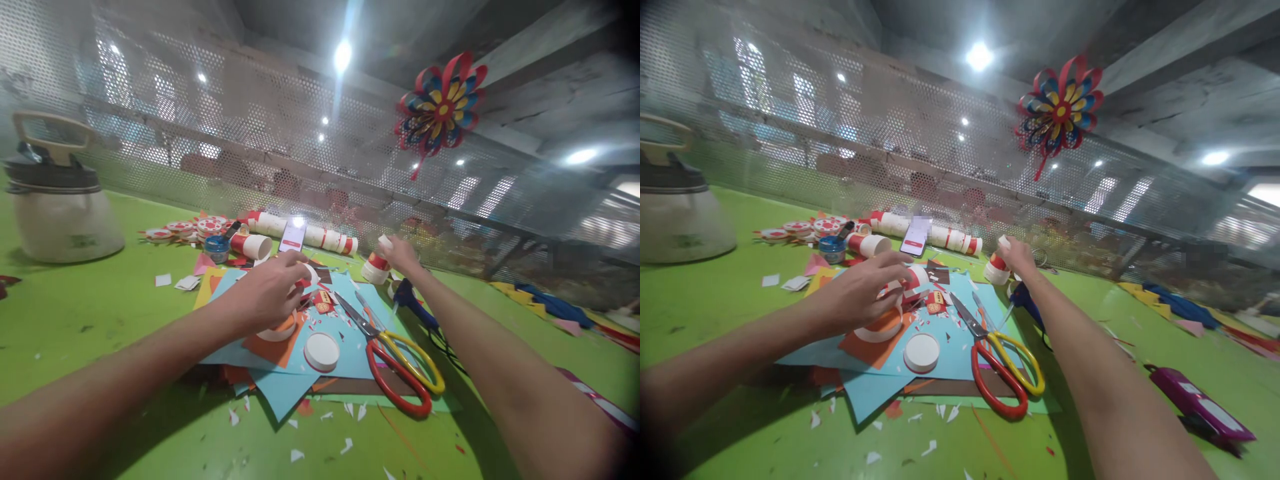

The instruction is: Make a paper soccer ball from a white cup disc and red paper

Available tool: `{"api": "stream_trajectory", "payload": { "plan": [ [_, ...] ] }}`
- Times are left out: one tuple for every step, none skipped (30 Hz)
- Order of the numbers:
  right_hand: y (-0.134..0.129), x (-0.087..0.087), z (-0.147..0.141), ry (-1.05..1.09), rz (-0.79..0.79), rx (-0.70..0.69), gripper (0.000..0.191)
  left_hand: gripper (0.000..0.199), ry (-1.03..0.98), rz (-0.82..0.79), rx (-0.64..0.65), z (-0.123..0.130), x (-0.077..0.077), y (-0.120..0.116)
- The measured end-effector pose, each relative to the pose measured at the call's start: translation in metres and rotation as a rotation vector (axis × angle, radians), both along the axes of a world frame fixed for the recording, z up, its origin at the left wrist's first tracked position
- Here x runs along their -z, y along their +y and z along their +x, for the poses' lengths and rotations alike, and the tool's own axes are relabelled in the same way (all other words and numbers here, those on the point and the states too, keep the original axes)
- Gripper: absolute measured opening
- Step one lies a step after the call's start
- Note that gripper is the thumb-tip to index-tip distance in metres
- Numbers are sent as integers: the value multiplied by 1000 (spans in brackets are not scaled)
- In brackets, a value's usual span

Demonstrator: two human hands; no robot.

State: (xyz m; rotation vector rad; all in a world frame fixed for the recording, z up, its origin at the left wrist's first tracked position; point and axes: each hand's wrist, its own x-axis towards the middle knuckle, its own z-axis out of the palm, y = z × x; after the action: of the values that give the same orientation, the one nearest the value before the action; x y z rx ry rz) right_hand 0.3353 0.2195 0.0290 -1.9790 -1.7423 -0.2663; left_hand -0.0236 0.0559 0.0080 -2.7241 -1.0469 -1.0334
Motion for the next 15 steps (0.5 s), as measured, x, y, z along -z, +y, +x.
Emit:
{"api": "stream_trajectory", "payload": {
  "plan": [
    [0, -4, 0, 48, 11, 13, 30, 14, 3, 3, 2, 0, 0, 0],
    [0, -8, 0, 99, 18, 24, 30, 15, 3, 7, 5, 0, -1, 0],
    [-1, -12, 1, 153, 20, 32, 30, 16, 2, 10, 7, 0, -1, 0],
    [-1, -16, 1, 206, 15, 34, 31, 16, 0, 13, 7, 0, -1, 0],
    [-2, -18, 2, 256, 4, 29, 32, 17, -2, 16, 7, 0, -2, 0],
    [-3, -21, 2, 303, -17, 19, 32, 17, -4, 17, 8, 0, -2, 0],
    [-5, -22, 2, 343, -47, 5, 32, 16, -5, 19, 8, 0, -2, 0],
    [-7, -22, 3, 375, -83, -9, 32, 16, -4, 19, 7, 0, -2, 0],
    [-10, -22, 3, 397, -125, -22, 31, 17, -4, 19, 6, 0, -2, 0],
    [-11, -22, 3, 407, -168, -29, 31, 16, -3, 17, 3, 0, -2, 0],
    [-13, -20, 4, 404, -208, -30, 30, 16, -3, 13, -1, 0, -2, 0],
    [-14, -19, 3, 386, -241, -25, 30, 16, -3, 6, -3, 0, -2, 0],
    [-14, -18, 3, 356, -267, -15, 30, 15, -4, -2, -5, 0, -1, 0],
    [-13, -17, 3, 312, -287, -2, 30, 15, -5, -10, -3, 0, -1, 0],
    [-12, -17, 3, 256, -300, 11, 31, 15, -7, -15, -2, 1, -1, 0]
  ]
}}
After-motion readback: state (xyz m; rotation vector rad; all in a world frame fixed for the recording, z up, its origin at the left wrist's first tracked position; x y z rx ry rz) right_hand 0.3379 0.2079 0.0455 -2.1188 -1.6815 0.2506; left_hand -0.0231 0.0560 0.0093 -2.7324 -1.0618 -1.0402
